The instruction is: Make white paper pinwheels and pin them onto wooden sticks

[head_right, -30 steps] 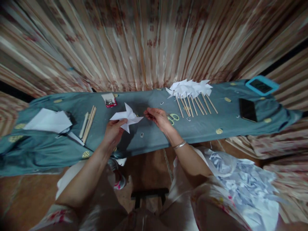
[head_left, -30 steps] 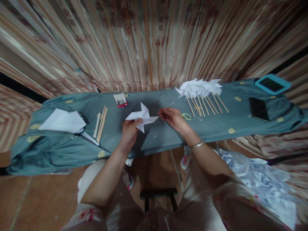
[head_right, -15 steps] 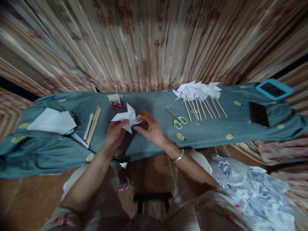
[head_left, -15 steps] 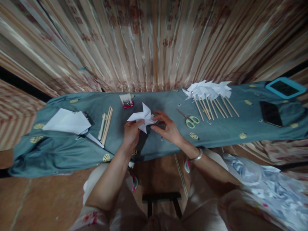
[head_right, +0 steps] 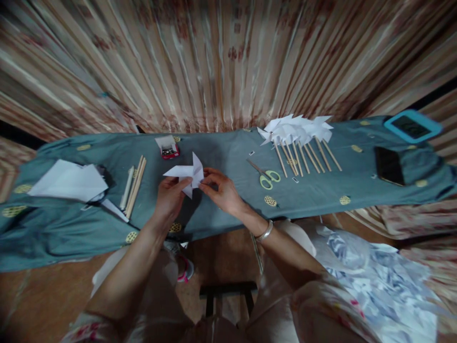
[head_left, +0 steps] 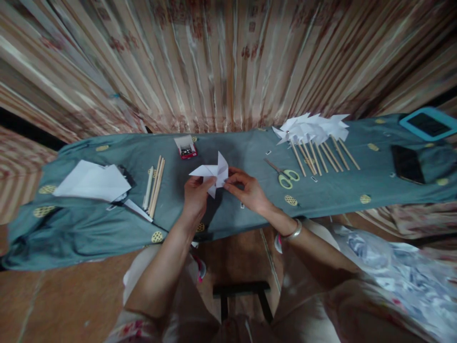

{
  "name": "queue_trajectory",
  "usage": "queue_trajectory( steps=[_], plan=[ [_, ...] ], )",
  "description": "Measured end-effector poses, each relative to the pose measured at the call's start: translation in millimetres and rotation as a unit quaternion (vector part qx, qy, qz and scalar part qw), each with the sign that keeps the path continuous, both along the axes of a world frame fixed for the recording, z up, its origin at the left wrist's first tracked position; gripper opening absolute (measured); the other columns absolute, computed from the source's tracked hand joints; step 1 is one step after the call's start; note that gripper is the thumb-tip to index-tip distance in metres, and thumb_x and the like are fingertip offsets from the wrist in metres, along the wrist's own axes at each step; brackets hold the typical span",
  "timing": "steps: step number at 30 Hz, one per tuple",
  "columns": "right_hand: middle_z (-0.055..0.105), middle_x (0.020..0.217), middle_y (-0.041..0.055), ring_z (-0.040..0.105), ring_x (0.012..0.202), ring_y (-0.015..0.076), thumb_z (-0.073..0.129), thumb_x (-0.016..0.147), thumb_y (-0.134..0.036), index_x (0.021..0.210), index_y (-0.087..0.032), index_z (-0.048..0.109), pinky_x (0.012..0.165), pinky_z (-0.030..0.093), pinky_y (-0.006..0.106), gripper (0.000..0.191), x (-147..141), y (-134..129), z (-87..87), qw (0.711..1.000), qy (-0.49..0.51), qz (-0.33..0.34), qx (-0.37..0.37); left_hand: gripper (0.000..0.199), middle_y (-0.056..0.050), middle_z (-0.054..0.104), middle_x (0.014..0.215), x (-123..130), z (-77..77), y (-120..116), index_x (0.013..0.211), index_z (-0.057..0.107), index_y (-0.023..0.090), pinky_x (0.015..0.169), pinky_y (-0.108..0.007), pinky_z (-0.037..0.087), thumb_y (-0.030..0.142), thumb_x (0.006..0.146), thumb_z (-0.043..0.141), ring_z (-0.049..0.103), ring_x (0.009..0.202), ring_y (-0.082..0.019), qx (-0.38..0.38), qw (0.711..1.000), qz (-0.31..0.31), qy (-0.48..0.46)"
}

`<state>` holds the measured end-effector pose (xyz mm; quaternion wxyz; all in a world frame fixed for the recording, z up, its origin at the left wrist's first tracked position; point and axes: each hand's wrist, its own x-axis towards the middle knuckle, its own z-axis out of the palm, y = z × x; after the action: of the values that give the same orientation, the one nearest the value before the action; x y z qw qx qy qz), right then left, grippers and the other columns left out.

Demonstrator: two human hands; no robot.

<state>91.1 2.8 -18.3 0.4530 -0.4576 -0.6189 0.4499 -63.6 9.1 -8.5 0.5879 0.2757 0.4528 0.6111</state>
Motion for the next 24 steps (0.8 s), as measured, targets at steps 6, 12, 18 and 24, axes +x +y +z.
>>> queue_trajectory(
  steps=[6,12,18,24],
  plan=[
    [0.068,0.123,0.0087,0.065,0.113,0.0243,0.071,0.079,-0.041,0.076,-0.022,0.070,0.103,0.045,0.042,0.019,0,-2,-3.3,1.000,-0.019,-0.015,-0.003,0.027,0.001,0.072,0.070,-1,-3.0,-1,0.075,0.074,0.016,0.070,-0.026,0.047,0.020,0.050,0.083,0.062,0.065,-0.013,0.007,1.000,0.002,0.029],
    [0.071,0.118,0.0080,0.067,0.103,0.0227,0.073,0.077,-0.047,0.081,-0.022,0.074,0.088,0.052,0.036,0.025,7,4,-4.2,0.999,0.008,-0.040,-0.020,0.029,0.001,0.071,0.067,-11,-1.1,5,0.072,0.073,0.016,0.063,-0.025,0.045,0.023,0.047,0.086,0.060,0.060,-0.013,0.009,0.999,0.034,0.024],
    [0.076,0.106,0.0058,0.068,0.093,0.0222,0.069,0.079,-0.045,0.083,-0.023,0.074,0.087,0.051,0.038,0.022,16,17,-3.0,0.996,-0.011,-0.085,-0.009,0.026,0.001,0.073,0.069,-33,2.5,13,0.066,0.070,0.017,0.074,-0.025,0.049,0.021,0.046,0.086,0.064,0.068,-0.012,0.029,0.996,0.081,-0.004],
    [0.074,0.110,0.0063,0.068,0.097,0.0224,0.062,0.083,-0.032,0.084,-0.023,0.073,0.092,0.051,0.039,0.014,-4,52,1.9,0.992,-0.102,-0.041,0.067,0.028,0.001,0.072,0.072,-63,8.7,22,0.068,0.070,0.018,0.075,-0.026,0.051,0.022,0.047,0.088,0.066,0.070,-0.014,0.049,0.992,0.113,-0.030]
  ],
)
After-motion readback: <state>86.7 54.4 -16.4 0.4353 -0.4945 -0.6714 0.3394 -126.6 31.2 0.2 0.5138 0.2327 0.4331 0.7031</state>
